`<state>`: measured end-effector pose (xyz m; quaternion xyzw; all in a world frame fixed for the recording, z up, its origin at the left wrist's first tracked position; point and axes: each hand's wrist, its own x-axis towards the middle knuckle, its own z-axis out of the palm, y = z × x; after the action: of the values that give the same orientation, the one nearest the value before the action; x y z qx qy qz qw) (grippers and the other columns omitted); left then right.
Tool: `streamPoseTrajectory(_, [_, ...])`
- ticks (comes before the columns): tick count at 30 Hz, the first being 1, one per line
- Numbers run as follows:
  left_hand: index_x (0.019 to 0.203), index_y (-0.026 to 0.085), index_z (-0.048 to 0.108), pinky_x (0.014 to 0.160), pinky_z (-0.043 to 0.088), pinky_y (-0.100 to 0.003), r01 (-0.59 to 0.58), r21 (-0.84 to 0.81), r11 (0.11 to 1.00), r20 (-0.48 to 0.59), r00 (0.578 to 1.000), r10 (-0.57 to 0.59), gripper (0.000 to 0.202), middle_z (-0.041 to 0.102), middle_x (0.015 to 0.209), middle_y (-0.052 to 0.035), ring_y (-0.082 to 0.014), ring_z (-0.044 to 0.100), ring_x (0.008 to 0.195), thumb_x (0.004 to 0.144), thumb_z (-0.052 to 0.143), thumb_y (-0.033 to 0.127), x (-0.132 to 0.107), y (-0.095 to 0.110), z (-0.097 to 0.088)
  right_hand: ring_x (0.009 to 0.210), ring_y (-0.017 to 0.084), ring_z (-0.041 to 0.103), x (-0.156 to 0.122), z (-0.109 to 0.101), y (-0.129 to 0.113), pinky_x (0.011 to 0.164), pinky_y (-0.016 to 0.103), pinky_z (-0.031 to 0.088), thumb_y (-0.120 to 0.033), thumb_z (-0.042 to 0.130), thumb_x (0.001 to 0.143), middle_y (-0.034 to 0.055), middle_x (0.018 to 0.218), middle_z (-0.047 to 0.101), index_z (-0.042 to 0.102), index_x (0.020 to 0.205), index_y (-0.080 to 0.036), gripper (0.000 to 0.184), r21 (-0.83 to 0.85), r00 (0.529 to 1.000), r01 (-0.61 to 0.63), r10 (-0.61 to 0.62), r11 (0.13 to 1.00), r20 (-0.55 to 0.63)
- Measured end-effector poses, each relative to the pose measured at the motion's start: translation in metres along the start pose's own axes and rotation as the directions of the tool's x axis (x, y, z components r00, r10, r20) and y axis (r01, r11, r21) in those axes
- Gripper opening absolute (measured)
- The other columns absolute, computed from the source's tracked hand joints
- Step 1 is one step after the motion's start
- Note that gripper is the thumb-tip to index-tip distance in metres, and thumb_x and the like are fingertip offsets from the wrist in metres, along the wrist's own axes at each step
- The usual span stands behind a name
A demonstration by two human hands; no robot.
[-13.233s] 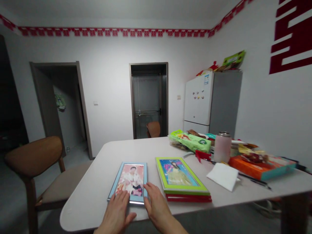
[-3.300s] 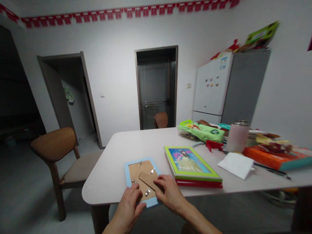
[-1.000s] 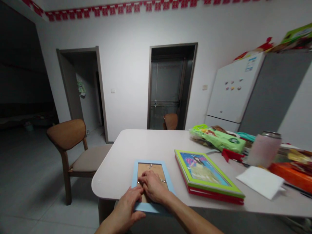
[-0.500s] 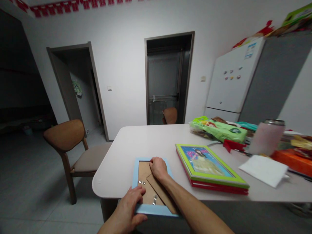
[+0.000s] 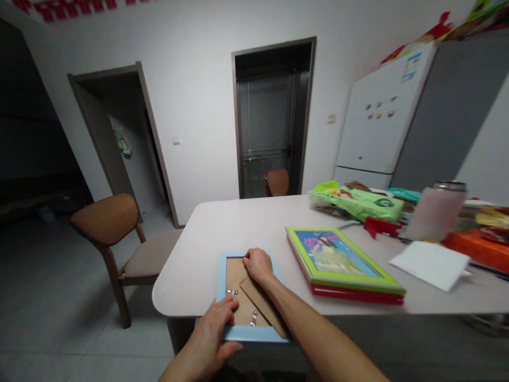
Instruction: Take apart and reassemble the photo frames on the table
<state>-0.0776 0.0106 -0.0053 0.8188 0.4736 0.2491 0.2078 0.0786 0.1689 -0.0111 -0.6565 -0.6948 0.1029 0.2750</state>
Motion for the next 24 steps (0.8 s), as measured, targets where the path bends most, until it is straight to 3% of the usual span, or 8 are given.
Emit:
streamPoseTrajectory(6, [0.111,0.014,0.046,0.101,0.011,-0.048,0.066,0.181,0.981,0.087,0.993,-0.082,0.062,0.039,0.126,-0.0137,-0.0268,0.028,0.119,0.053,0.068,0.019,0.013,0.024,-0.001,0.066,0.015,0.056,-0.006,-0.012,-0.008,0.061,0.024,0.037,-0.024,0.051,0.064,0.0071,0.070,0.065,0.062,0.073,-0.014,0.017,0.149,0.996,0.033,-0.020,0.988,-0.088])
streamPoseTrajectory(10, [0.109,0.008,0.047,0.100,0.014,-0.047,0.020,0.202,0.979,0.157,0.986,-0.053,0.058,0.034,0.128,-0.0184,-0.0291,0.026,0.120,0.054,0.063,0.011,0.028,0.028,0.016,0.065,0.014,0.055,-0.018,-0.047,0.002,0.062,0.024,0.039,-0.031,0.042,0.072,0.0058,0.070,0.064,0.060,0.069,-0.015,0.025,0.255,0.987,0.122,-0.090,0.959,-0.133])
streamPoseTrajectory(12, [0.113,0.006,0.044,0.099,0.020,-0.044,0.031,0.140,0.990,0.128,0.991,-0.049,0.061,0.036,0.126,-0.0203,-0.0292,0.029,0.118,0.053,0.058,0.004,0.029,0.025,0.018,0.065,0.014,0.055,-0.031,-0.067,0.014,0.061,0.024,0.040,-0.034,0.041,0.072,0.0048,0.071,0.063,0.060,0.074,-0.015,0.027,0.404,0.986,0.112,-0.050,0.908,-0.162])
streamPoseTrajectory(15, [0.114,0.008,0.042,0.093,0.030,-0.042,0.009,-0.070,0.998,-0.098,0.995,-0.016,0.059,0.047,0.118,-0.0184,-0.0279,0.041,0.110,0.056,0.053,0.005,0.029,0.030,0.009,0.056,0.012,0.053,-0.063,-0.085,0.023,0.053,0.023,0.041,-0.038,0.048,0.068,0.0023,0.067,0.060,0.058,0.080,-0.015,0.028,0.767,0.977,-0.032,0.181,0.641,-0.111])
streamPoseTrajectory(17, [0.107,0.013,0.045,0.088,0.036,-0.039,-0.040,-0.305,0.952,-0.296,0.954,-0.055,0.042,0.055,0.106,-0.0132,-0.0244,0.049,0.101,0.065,0.051,0.012,0.033,0.047,0.000,0.052,0.010,0.052,-0.088,-0.084,0.016,0.048,0.022,0.039,-0.039,0.053,0.064,0.0013,0.065,0.059,0.057,0.082,-0.016,0.029,0.899,0.960,-0.169,0.273,0.405,0.057])
streamPoseTrajectory(20, [0.088,0.017,0.049,0.082,0.040,-0.034,-0.170,-0.676,0.717,-0.436,0.876,-0.204,0.019,0.059,0.093,-0.0081,-0.0220,0.053,0.093,0.072,0.050,0.029,0.048,0.086,-0.008,0.054,0.013,0.056,-0.115,-0.074,-0.010,0.047,0.024,0.040,-0.046,0.053,0.065,0.0042,0.071,0.062,0.054,0.095,-0.018,0.041,0.928,0.933,-0.349,0.146,0.132,0.330])
streamPoseTrajectory(22, [0.087,0.018,0.048,0.079,0.042,-0.033,-0.258,-0.811,0.526,-0.440,0.860,-0.257,0.025,0.060,0.090,-0.0061,-0.0211,0.055,0.090,0.069,0.055,0.034,0.061,0.110,-0.009,0.062,0.015,0.058,-0.118,-0.079,-0.020,0.053,0.025,0.043,-0.044,0.053,0.065,0.0057,0.078,0.064,0.052,0.101,-0.018,0.044,0.965,0.961,-0.262,0.095,0.029,0.258])
streamPoseTrajectory(24, [0.094,0.019,0.047,0.081,0.042,-0.031,-0.333,-0.849,0.411,-0.458,0.851,-0.258,0.036,0.059,0.095,-0.0053,-0.0203,0.054,0.092,0.064,0.062,0.032,0.078,0.123,-0.007,0.070,0.015,0.059,-0.108,-0.100,-0.012,0.059,0.024,0.044,-0.039,0.055,0.065,0.0053,0.086,0.065,0.051,0.103,-0.018,0.044,0.993,0.980,-0.106,0.176,0.050,0.095])
